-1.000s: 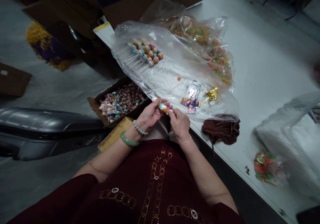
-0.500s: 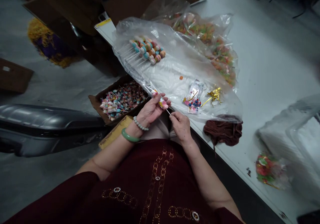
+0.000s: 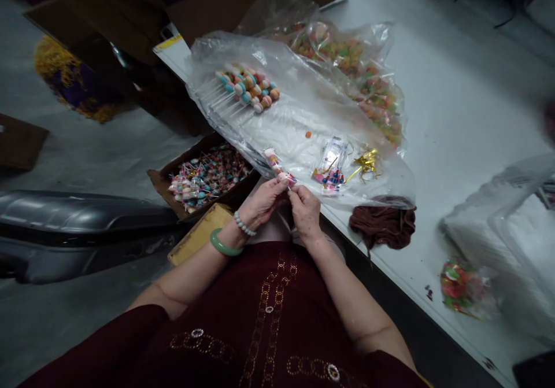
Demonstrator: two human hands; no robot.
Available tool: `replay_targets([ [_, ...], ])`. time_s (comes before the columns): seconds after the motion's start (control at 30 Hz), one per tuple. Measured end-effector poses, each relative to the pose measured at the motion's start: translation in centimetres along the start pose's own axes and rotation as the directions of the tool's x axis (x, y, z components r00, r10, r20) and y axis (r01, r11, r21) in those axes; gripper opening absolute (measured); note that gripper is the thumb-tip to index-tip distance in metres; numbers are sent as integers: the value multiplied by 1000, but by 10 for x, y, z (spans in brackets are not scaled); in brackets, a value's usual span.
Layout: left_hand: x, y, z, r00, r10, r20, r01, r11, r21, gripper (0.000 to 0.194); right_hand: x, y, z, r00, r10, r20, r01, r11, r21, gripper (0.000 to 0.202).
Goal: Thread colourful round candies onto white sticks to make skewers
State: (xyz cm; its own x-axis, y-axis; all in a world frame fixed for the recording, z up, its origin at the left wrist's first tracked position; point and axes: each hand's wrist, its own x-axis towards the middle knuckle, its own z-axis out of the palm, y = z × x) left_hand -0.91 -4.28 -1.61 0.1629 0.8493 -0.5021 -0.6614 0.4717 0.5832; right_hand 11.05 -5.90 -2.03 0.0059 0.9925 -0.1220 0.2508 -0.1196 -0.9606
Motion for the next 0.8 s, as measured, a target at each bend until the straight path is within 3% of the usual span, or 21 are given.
replay_targets([
  [0.17, 6, 2, -12, 992, 111, -57, -104, 988, 116, 29, -6, 4, -7, 986, 79, 150, -68, 995, -77, 13],
  [0.3, 4, 1, -7, 1000, 24, 8, -25, 987, 158, 30, -4, 0, -2, 993, -113, 15, 111, 928, -357, 14],
  [0.37, 0, 0, -4, 999, -6, 38, 0, 989, 150, 29, -2, -1, -1, 989, -149, -19, 126, 891, -435, 26],
  [0.43, -4, 2, -3, 996, -36, 76, 26, 992, 124, 26, 0, 0, -2, 984, -178, 19, 168, 878, -449, 35],
  [0.57, -9, 12, -7, 987, -88, 133, 80, 995, 65, 28, -1, 1, -4, 935, -316, 161, 353, 789, -502, 30],
  [0.73, -4, 17, -6, 994, 66, -89, -61, 997, 56, 20, -13, -3, 4, 851, -418, 317, 521, 601, -606, 30],
  [0.8, 2, 16, 0, 979, 64, -192, -61, 998, 20, 23, -16, -9, 5, 847, -436, 304, 513, 525, -679, 28],
])
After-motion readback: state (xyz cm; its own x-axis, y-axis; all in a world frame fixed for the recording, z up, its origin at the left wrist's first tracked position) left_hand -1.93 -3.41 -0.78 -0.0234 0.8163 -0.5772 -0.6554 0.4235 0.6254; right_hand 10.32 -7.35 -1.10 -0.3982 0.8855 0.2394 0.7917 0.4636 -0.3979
